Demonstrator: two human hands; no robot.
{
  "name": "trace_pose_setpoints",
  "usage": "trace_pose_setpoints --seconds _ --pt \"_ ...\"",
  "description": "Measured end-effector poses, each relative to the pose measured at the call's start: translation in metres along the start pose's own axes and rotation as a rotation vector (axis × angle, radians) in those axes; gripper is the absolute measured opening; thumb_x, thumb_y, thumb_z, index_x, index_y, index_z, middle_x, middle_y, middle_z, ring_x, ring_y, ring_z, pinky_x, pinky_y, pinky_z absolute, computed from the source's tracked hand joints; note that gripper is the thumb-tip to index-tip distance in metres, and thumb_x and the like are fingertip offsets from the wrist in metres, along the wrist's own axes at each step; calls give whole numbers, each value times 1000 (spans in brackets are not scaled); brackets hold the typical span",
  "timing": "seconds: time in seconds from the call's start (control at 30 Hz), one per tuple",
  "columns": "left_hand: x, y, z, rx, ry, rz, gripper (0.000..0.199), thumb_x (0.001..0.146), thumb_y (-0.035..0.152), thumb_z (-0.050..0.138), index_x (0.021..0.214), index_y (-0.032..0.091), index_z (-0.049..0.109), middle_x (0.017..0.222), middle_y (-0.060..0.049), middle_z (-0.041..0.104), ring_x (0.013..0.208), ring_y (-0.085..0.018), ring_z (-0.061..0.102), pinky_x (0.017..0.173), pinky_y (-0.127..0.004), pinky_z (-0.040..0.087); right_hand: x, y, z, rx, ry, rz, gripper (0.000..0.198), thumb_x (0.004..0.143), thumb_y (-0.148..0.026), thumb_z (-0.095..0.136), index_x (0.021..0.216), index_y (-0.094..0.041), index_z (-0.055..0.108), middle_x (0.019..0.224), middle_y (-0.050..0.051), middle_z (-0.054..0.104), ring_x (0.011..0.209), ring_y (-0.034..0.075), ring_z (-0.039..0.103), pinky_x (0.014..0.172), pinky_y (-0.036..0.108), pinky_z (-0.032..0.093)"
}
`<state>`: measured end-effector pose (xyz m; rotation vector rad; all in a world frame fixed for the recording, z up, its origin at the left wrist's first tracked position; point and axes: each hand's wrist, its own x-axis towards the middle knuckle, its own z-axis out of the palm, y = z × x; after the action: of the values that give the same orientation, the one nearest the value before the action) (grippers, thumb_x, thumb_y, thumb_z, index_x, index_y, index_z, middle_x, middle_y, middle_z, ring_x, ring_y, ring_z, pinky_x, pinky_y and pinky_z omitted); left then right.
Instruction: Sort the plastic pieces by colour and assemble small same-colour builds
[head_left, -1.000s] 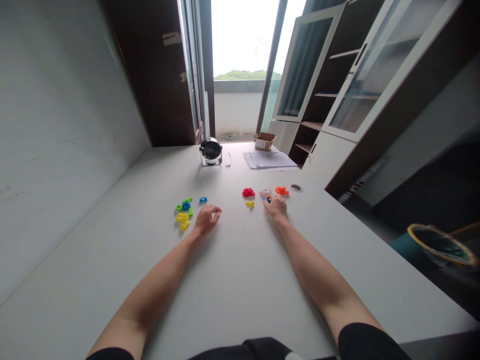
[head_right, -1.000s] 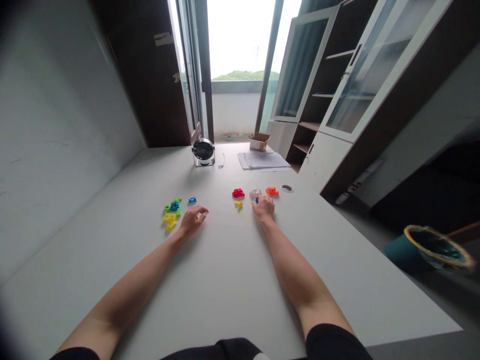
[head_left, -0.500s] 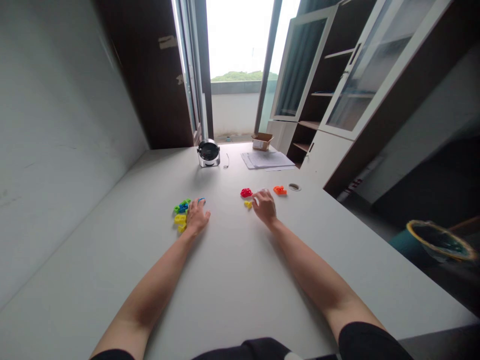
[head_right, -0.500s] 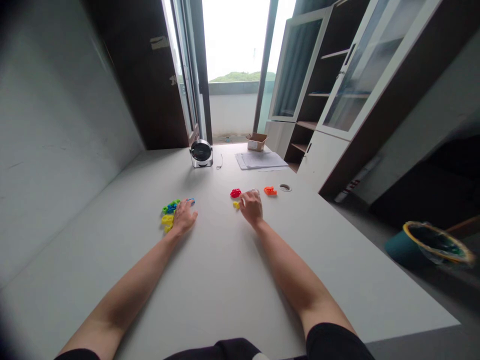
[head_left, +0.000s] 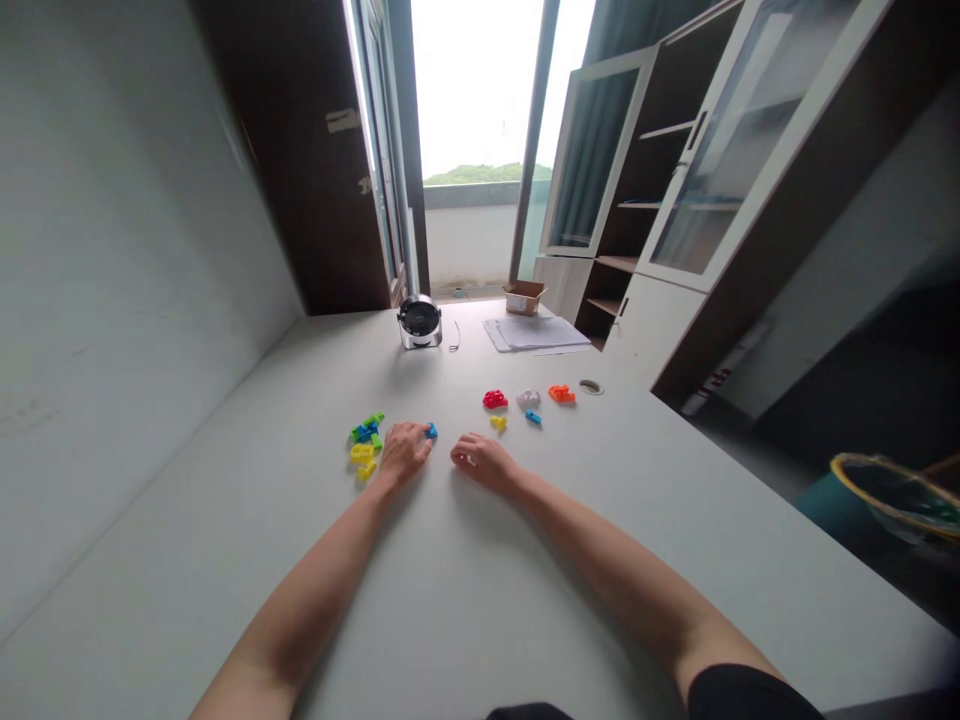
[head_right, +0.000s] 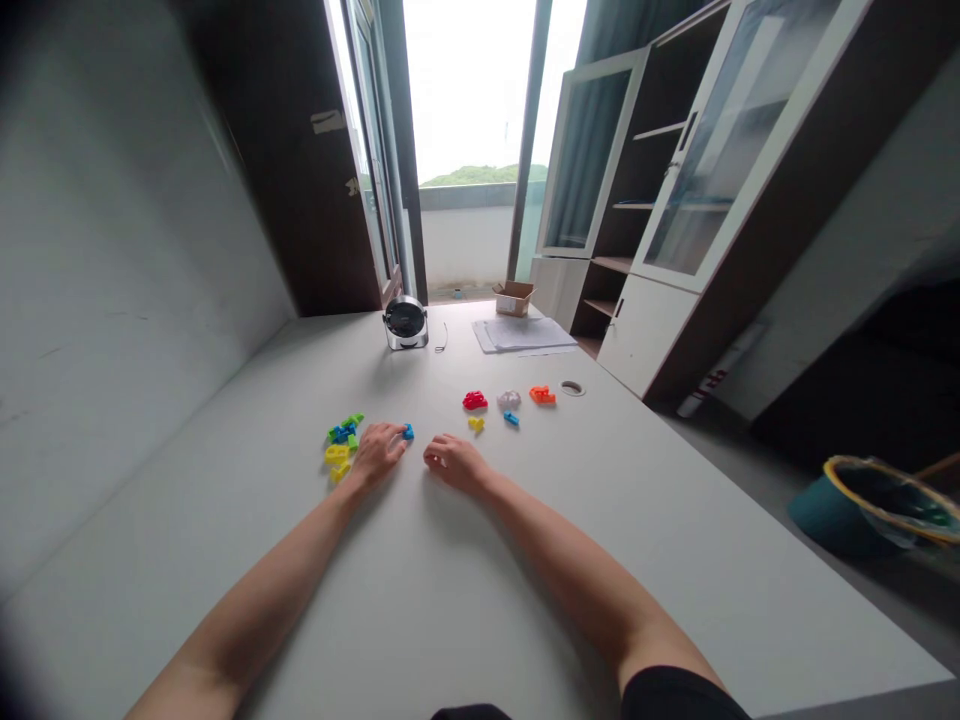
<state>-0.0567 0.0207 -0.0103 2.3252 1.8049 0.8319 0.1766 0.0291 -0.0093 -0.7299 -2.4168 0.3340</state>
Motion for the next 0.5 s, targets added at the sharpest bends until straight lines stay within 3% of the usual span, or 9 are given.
trace_pose_setpoints --seconds 0.3,0.5 --pt "-2 4 -1 -73 -19 51 14 89 23 59 101 22 66 108 -8 65 105 -24 58 98 -38 43 -2 13 -1 60 59 68 17 83 -4 62 82 -21 67 82 1 64 80 16 57 73 26 44" --pt "-1 6 -3 -114 -78 85 14 85 21 62 99 23 67 103 -7 68 101 -23 60 97 -37 45 -1 12 -1 105 70 116 20 82 -3 62 88 -21 69 83 1 64 76 14 57 71 25 45"
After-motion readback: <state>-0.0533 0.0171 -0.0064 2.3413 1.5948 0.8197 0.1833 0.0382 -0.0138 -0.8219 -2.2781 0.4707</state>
